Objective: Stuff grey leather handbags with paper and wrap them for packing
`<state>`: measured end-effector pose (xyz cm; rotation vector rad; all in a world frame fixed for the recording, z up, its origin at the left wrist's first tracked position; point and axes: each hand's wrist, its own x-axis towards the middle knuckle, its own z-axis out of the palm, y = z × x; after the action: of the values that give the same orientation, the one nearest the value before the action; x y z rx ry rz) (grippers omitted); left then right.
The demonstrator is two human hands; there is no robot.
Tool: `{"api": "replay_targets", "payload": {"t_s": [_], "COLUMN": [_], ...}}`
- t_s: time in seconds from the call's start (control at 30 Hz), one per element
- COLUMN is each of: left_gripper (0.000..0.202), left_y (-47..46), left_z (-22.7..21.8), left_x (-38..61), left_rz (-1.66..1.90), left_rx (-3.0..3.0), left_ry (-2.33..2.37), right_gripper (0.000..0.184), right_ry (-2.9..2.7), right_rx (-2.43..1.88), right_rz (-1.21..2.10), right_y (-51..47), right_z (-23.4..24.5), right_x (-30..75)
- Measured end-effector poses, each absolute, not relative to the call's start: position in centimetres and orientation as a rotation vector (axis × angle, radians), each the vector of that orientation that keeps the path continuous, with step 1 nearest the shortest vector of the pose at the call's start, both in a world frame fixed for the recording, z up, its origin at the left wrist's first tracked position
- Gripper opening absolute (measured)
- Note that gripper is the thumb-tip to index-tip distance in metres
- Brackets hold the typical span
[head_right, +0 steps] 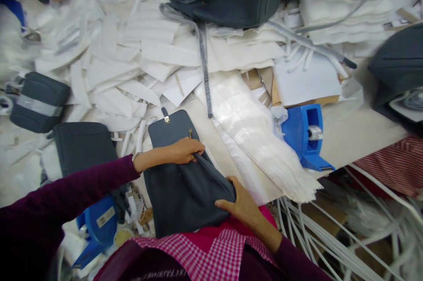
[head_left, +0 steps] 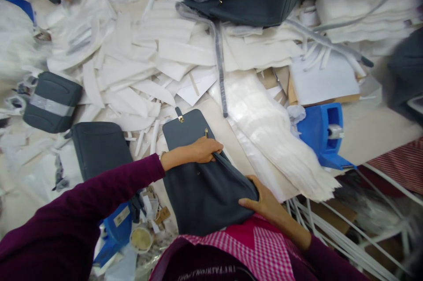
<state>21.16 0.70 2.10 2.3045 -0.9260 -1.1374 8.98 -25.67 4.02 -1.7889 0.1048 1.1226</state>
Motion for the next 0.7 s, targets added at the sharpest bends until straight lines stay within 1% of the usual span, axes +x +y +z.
{"api": "replay_targets", "payload": {"t_s": [0.1, 0.17, 0.23, 0.37, 0.43, 0.6, 0.63, 0.7], "left_gripper": [0.012, 0.012, 0.013, 0.016, 0.018, 0.015, 0.014, 0.013], "left_y": [0.9, 0.9, 0.8, 0.8, 1.0, 1.4, 1.5, 1.6], "left_z": [1.5, 1.1, 0.7, -0.3, -0.7, -1.5, -1.5, -1.3], "left_x": [21.2, 21.3, 21.3, 21.1, 20.9, 20.7, 20.6, 20.4], "left_rz": [-1.111, -1.093, -1.068, -1.036, -0.995, -0.944, -0.941, -0.921], "left_rx": [2.289, 2.288, 2.288, 2.277, 2.255, 2.225, 2.227, 2.241], "left_ry": [-0.887, -0.887, -0.895, -0.874, -0.858, -0.840, -0.835, -0.838], "right_gripper": [0.064, 0.059, 0.048, 0.018, 0.011, 0.009, 0.012, 0.025], "right_ry": [0.142, 0.122, 0.042, -0.164, -0.226, -0.304, -0.307, -0.320], "right_rx": [-1.824, -1.883, -1.960, -2.142, -2.200, -2.406, -2.467, -2.555], "right_rz": [1.111, 1.110, 1.075, 1.028, 1.085, 1.184, 1.166, 1.113], "right_y": [-25.6, -25.3, -25.0, -24.3, -24.0, -23.2, -22.9, -22.1], "right_z": [4.1, 4.1, 3.8, 2.4, 1.8, 2.6, 3.1, 3.9], "right_x": [8.6, 8.3, 8.2, 8.4, 8.9, 10.0, 10.0, 9.7]}}
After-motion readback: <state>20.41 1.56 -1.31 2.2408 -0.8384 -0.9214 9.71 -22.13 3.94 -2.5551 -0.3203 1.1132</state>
